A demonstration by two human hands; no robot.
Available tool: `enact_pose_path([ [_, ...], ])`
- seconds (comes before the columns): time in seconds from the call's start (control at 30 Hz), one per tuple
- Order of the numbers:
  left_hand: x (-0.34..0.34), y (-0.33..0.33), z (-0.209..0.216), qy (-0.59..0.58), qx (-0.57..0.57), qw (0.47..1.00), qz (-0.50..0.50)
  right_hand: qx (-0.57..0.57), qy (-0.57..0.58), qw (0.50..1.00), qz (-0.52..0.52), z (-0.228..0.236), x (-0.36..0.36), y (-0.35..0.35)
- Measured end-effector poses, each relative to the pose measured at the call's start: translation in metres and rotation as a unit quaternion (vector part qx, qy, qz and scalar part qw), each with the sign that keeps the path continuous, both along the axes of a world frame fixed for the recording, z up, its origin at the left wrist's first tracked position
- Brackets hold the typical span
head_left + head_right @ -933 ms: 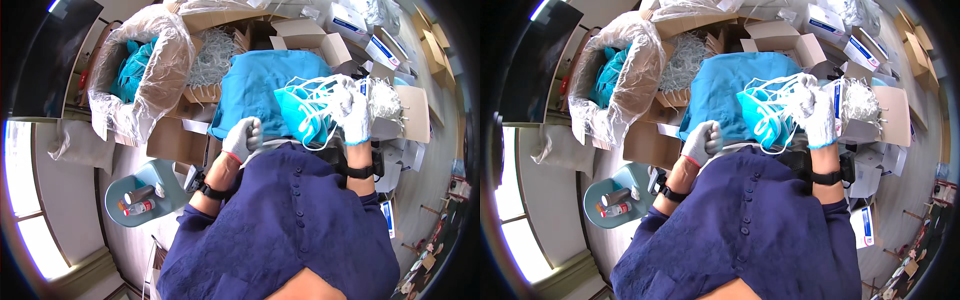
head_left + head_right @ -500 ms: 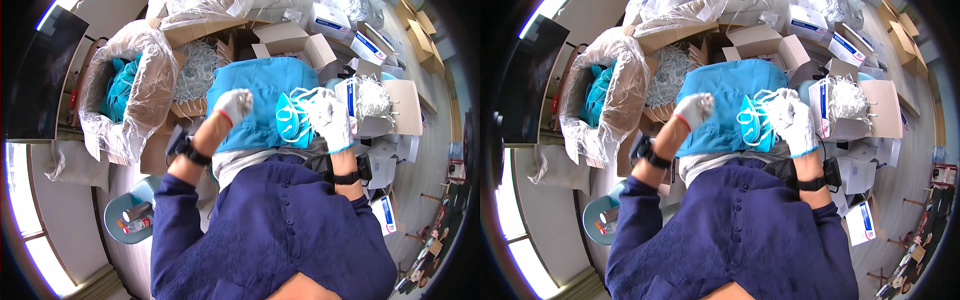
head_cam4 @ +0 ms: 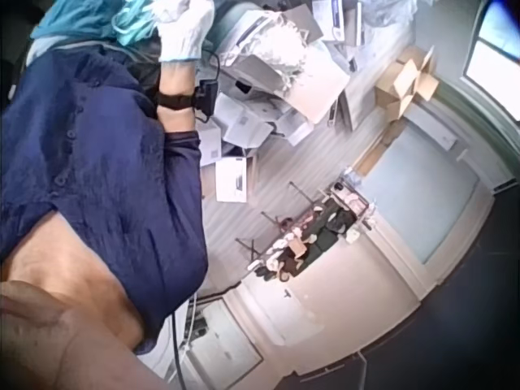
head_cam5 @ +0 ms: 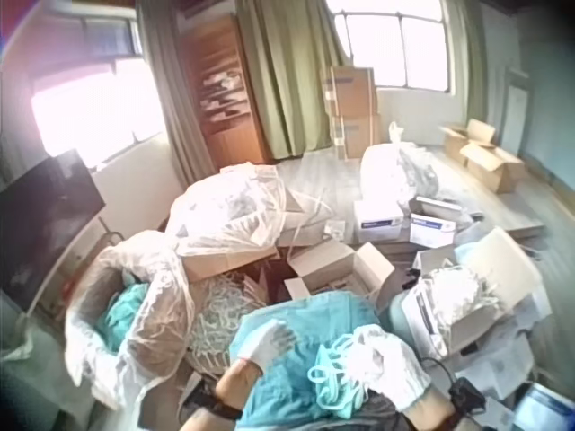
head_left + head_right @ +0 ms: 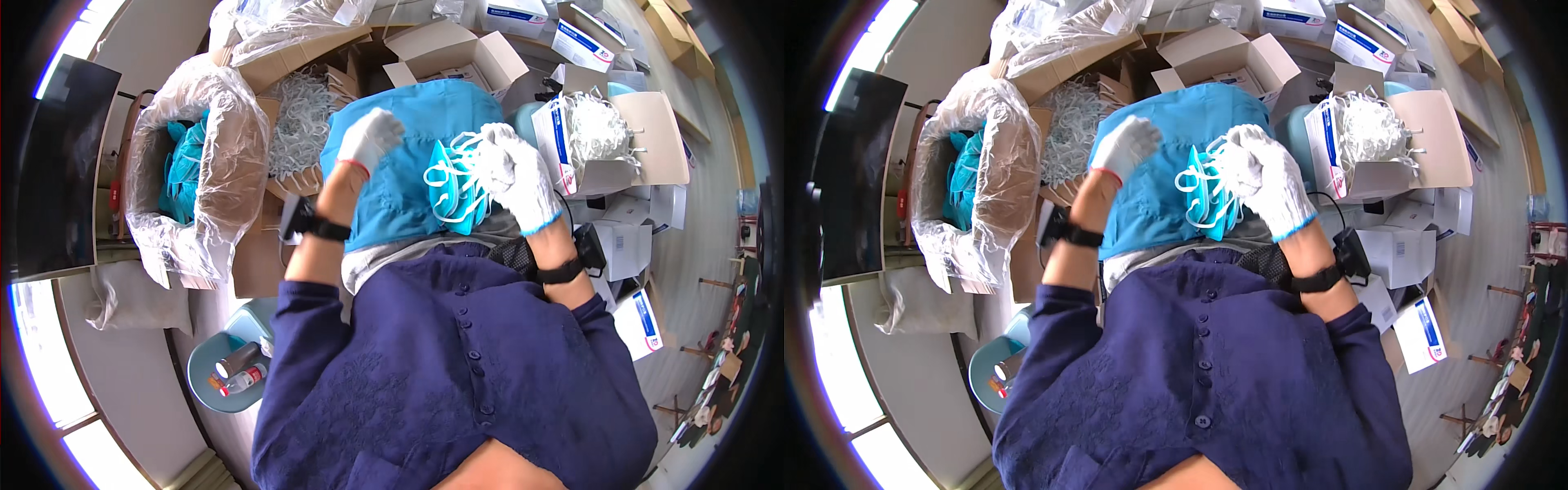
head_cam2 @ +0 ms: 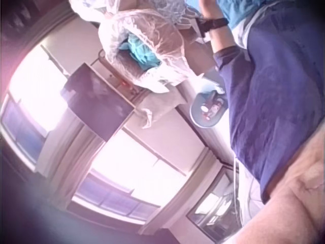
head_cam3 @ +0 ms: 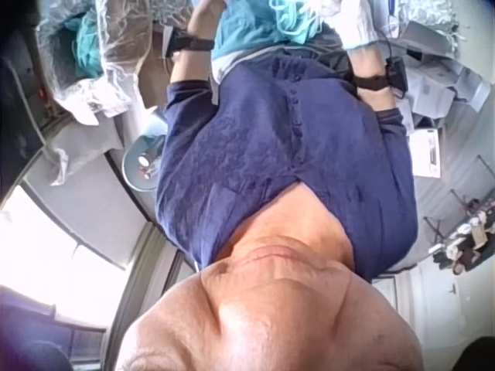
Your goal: Unpack and organize surgical masks and sterile pads into different containers.
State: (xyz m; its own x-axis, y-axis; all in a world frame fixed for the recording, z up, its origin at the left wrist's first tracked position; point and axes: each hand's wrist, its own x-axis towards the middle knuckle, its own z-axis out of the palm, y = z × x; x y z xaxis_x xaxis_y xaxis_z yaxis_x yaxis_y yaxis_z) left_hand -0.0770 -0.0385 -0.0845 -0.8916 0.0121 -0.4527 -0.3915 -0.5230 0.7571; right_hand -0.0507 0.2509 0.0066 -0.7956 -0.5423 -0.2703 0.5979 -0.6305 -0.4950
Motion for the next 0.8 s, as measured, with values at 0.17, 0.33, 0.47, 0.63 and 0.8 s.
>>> enact_pose_path([
  [0.17, 0.055, 0.049, -0.019, 0.047, 0.263, 0.961, -0.074, -0.108, 0.034, 0.992, 0.057, 0.02, -0.013, -0.025],
  [0.33, 0.087, 0.075, 0.017, 0.154, 0.429, 0.885, -0.101, -0.31, -0.015, 0.94, 0.141, 0.037, -0.014, -0.031],
  [0.47, 0.1, 0.084, 0.002, 0.266, 0.108, 0.954, -0.086, -0.374, -0.026, 0.916, 0.142, 0.035, -0.01, -0.031],
  [0.63, 0.098, 0.081, 0.038, 0.193, 0.249, 0.942, -0.115, -0.337, -0.012, 0.937, 0.089, 0.014, -0.014, -0.007],
  [0.8, 0.092, 0.072, 0.034, 0.242, -0.141, 0.957, -0.081, 0.024, 0.182, 0.982, -0.042, 0.044, -0.016, -0.009],
])
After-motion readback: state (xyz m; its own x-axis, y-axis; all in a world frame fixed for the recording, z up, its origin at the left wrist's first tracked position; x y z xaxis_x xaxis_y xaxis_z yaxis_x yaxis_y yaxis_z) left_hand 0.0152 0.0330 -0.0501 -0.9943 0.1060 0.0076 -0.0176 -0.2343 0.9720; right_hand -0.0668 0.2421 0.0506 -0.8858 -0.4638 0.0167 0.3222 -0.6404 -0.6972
